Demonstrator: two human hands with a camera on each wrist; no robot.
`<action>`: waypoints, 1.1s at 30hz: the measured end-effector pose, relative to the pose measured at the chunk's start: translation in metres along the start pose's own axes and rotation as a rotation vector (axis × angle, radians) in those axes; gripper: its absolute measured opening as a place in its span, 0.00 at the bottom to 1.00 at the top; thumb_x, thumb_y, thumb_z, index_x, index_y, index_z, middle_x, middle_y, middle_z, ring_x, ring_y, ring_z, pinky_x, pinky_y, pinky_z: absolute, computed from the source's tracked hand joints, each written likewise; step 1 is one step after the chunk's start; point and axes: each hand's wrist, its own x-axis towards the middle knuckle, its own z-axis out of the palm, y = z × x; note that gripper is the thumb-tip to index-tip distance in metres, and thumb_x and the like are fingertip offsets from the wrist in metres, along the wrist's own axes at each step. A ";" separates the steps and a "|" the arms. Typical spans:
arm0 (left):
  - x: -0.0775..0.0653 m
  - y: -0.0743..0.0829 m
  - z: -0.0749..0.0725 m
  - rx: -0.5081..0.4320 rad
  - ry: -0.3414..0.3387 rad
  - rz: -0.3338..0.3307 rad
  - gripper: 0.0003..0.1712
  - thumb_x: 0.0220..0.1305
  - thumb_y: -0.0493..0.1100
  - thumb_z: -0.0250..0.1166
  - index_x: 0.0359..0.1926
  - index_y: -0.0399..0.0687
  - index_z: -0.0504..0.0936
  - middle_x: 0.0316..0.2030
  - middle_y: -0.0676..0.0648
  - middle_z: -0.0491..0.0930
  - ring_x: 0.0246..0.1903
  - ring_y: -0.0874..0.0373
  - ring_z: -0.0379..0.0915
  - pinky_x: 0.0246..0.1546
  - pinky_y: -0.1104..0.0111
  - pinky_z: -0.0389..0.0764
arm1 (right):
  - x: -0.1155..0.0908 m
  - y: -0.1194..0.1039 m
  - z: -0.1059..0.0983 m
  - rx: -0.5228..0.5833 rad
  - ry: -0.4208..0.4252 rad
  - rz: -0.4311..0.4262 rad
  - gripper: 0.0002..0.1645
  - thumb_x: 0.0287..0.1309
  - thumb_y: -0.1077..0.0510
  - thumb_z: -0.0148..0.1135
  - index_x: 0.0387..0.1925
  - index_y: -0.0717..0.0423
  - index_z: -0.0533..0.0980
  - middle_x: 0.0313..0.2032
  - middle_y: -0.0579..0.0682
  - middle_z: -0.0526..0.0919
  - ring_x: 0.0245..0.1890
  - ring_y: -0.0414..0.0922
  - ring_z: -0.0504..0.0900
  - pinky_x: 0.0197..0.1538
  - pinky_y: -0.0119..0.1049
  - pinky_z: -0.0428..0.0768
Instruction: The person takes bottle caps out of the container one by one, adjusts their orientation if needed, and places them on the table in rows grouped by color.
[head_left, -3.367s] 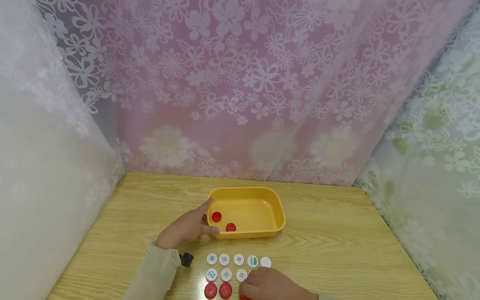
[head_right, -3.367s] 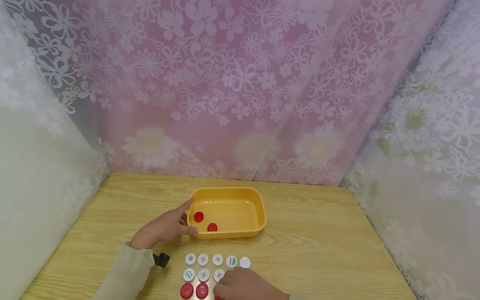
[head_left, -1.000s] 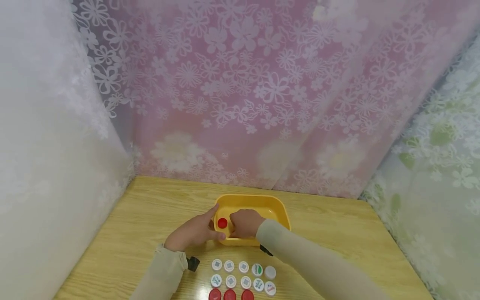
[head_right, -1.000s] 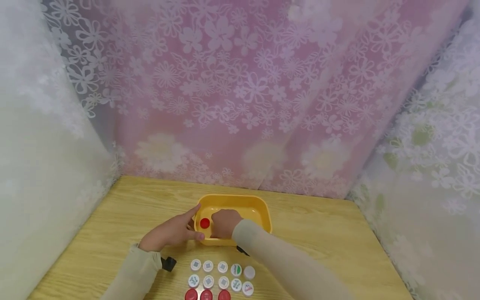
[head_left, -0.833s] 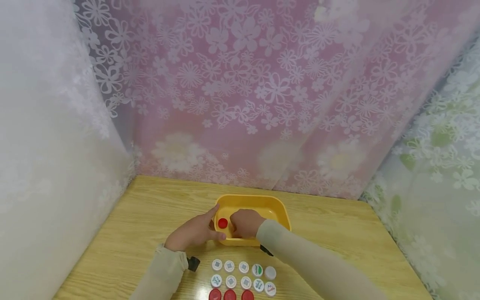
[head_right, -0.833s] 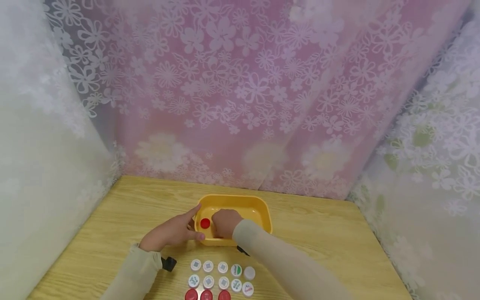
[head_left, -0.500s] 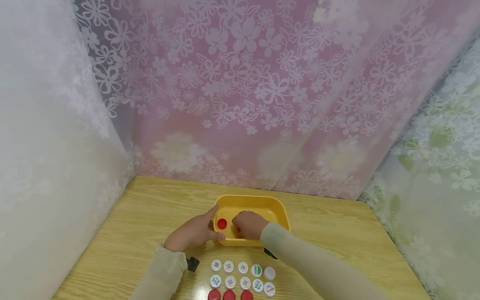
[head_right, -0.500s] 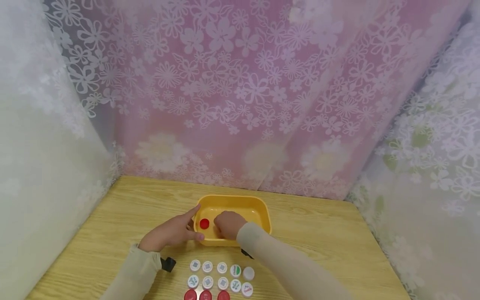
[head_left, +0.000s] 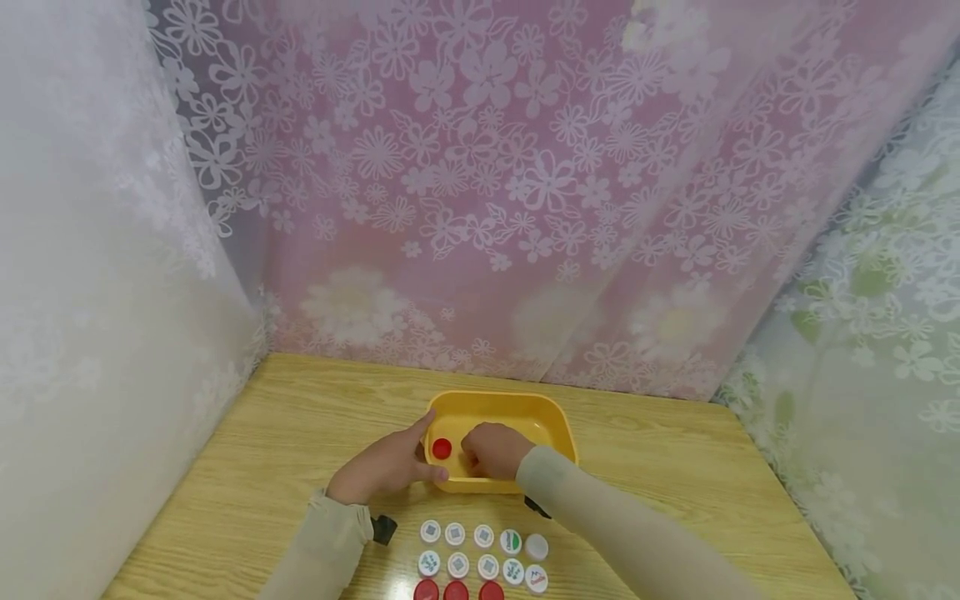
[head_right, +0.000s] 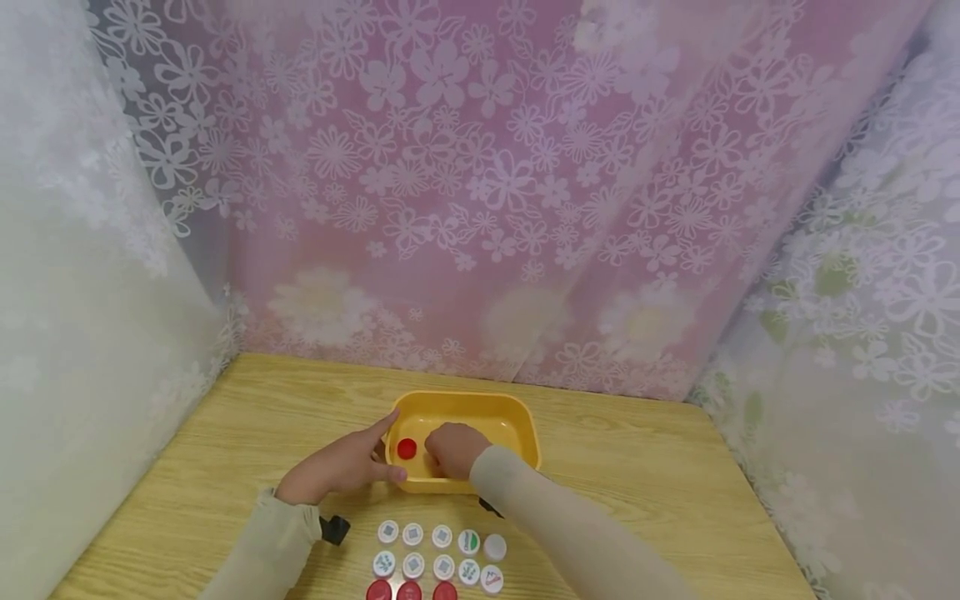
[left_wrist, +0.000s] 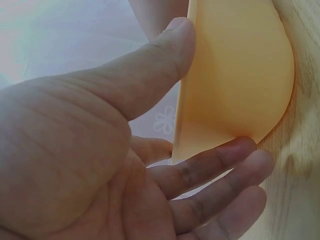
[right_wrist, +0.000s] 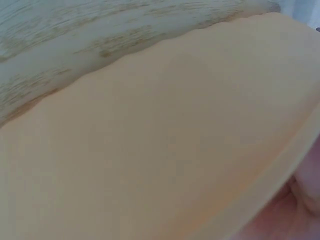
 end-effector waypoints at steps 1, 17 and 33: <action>0.000 0.000 0.000 -0.002 0.000 0.000 0.65 0.59 0.65 0.74 0.84 0.55 0.45 0.51 0.49 0.80 0.45 0.57 0.76 0.50 0.54 0.78 | -0.001 -0.001 -0.001 0.004 -0.003 0.003 0.11 0.62 0.57 0.73 0.25 0.46 0.80 0.21 0.39 0.75 0.26 0.40 0.73 0.44 0.32 0.79; 0.000 -0.001 0.000 -0.010 -0.008 0.010 0.66 0.57 0.67 0.73 0.84 0.54 0.44 0.50 0.49 0.80 0.45 0.56 0.76 0.53 0.51 0.77 | -0.002 -0.003 -0.002 0.034 -0.017 0.037 0.08 0.62 0.55 0.73 0.28 0.45 0.82 0.22 0.38 0.76 0.27 0.40 0.74 0.46 0.32 0.79; 0.001 0.002 -0.002 0.015 0.011 -0.002 0.66 0.57 0.66 0.74 0.84 0.54 0.45 0.53 0.46 0.81 0.50 0.53 0.77 0.58 0.47 0.75 | -0.077 -0.003 -0.018 0.073 0.301 -0.095 0.17 0.60 0.50 0.76 0.46 0.50 0.79 0.36 0.40 0.82 0.33 0.37 0.76 0.44 0.32 0.81</action>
